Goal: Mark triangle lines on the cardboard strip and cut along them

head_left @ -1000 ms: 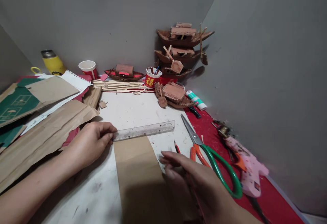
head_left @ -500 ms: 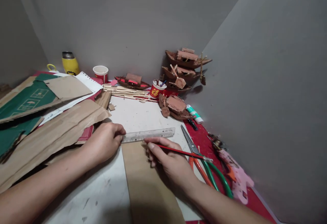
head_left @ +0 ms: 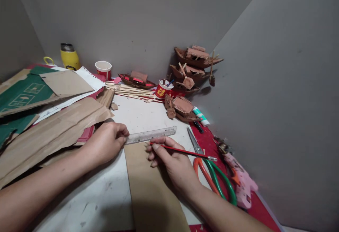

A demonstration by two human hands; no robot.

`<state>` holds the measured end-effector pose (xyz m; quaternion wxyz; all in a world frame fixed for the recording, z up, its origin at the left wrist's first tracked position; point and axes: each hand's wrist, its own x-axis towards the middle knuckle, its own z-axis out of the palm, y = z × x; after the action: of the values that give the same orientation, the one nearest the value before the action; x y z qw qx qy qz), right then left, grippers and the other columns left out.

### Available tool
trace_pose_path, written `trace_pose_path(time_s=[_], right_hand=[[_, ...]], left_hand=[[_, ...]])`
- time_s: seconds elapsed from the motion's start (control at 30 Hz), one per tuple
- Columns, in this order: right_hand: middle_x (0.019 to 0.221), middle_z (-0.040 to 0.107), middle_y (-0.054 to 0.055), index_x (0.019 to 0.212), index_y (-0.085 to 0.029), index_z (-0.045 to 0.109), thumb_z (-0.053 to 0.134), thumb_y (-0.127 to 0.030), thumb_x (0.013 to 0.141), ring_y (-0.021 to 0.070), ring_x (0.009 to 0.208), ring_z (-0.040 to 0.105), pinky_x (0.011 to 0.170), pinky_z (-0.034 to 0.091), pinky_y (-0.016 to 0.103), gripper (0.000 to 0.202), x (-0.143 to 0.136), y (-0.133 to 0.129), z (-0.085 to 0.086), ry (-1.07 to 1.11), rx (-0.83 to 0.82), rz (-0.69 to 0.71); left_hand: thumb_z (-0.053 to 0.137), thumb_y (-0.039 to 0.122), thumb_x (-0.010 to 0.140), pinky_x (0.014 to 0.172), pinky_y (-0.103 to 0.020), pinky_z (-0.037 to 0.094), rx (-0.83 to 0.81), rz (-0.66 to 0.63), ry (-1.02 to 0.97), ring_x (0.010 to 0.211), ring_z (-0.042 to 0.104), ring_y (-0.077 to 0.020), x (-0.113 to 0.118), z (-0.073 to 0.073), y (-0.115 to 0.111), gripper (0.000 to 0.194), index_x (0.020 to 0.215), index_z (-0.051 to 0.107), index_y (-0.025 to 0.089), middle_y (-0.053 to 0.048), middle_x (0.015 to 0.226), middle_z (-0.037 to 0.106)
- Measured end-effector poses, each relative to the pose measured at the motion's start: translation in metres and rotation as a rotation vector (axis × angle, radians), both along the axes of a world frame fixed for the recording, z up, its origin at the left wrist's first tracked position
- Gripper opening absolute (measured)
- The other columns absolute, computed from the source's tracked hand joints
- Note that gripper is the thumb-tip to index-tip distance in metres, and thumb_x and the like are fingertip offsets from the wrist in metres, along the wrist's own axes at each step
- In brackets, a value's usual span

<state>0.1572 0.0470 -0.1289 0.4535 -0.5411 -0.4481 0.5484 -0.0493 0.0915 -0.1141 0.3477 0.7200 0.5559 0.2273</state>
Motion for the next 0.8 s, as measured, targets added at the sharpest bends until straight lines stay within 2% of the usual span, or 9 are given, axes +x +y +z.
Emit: trace_pose_path(time_s=[0.13, 0.23, 0.53, 0.8], right_hand=[[0.073, 0.072, 0.003, 0.085, -0.017, 0.067, 0.083, -0.04, 0.07, 0.0127, 0.06, 0.063, 0.057, 0.055, 0.025, 0.032, 0.012, 0.007, 0.0, 0.207, -0.005, -0.131], [0.069, 0.068, 0.0, 0.079, -0.016, 0.068, 0.086, -0.037, 0.064, 0.0104, 0.058, 0.06, 0.055, 0.054, 0.023, 0.032, 0.019, 0.013, 0.0, 0.296, -0.038, -0.177], [0.07, 0.069, 0.001, 0.078, -0.016, 0.067, 0.083, -0.035, 0.069, 0.0106, 0.059, 0.06, 0.056, 0.052, 0.022, 0.026, 0.014, 0.005, 0.002, 0.297, -0.044, -0.116], [0.067, 0.068, -0.001, 0.078, -0.017, 0.067, 0.085, -0.035, 0.064, 0.0106, 0.057, 0.06, 0.053, 0.053, 0.022, 0.029, 0.026, 0.014, 0.013, 0.326, 0.034, -0.208]], left_hand=[[0.052, 0.027, 0.078, 0.058, -0.026, 0.042, -0.097, -0.005, -0.108, 0.062, 0.061, -0.0185, -0.002, -0.001, -0.001, 0.015, 0.078, 0.065, 0.02, -0.001, 0.065, 0.067], [0.052, 0.034, 0.079, 0.057, -0.026, 0.044, -0.167, -0.021, -0.178, 0.06, 0.061, -0.0176, -0.003, -0.001, -0.002, 0.019, 0.081, 0.064, 0.02, 0.0, 0.064, 0.065], [0.058, 0.041, 0.075, 0.058, -0.028, 0.04, -0.215, -0.023, -0.157, 0.06, 0.056, -0.0178, -0.002, -0.001, 0.0, 0.026, 0.079, 0.068, 0.018, -0.002, 0.064, 0.066], [0.06, 0.042, 0.078, 0.06, -0.028, 0.04, -0.265, -0.052, -0.164, 0.062, 0.054, -0.0166, -0.005, -0.003, 0.001, 0.027, 0.083, 0.069, 0.018, -0.001, 0.065, 0.065]])
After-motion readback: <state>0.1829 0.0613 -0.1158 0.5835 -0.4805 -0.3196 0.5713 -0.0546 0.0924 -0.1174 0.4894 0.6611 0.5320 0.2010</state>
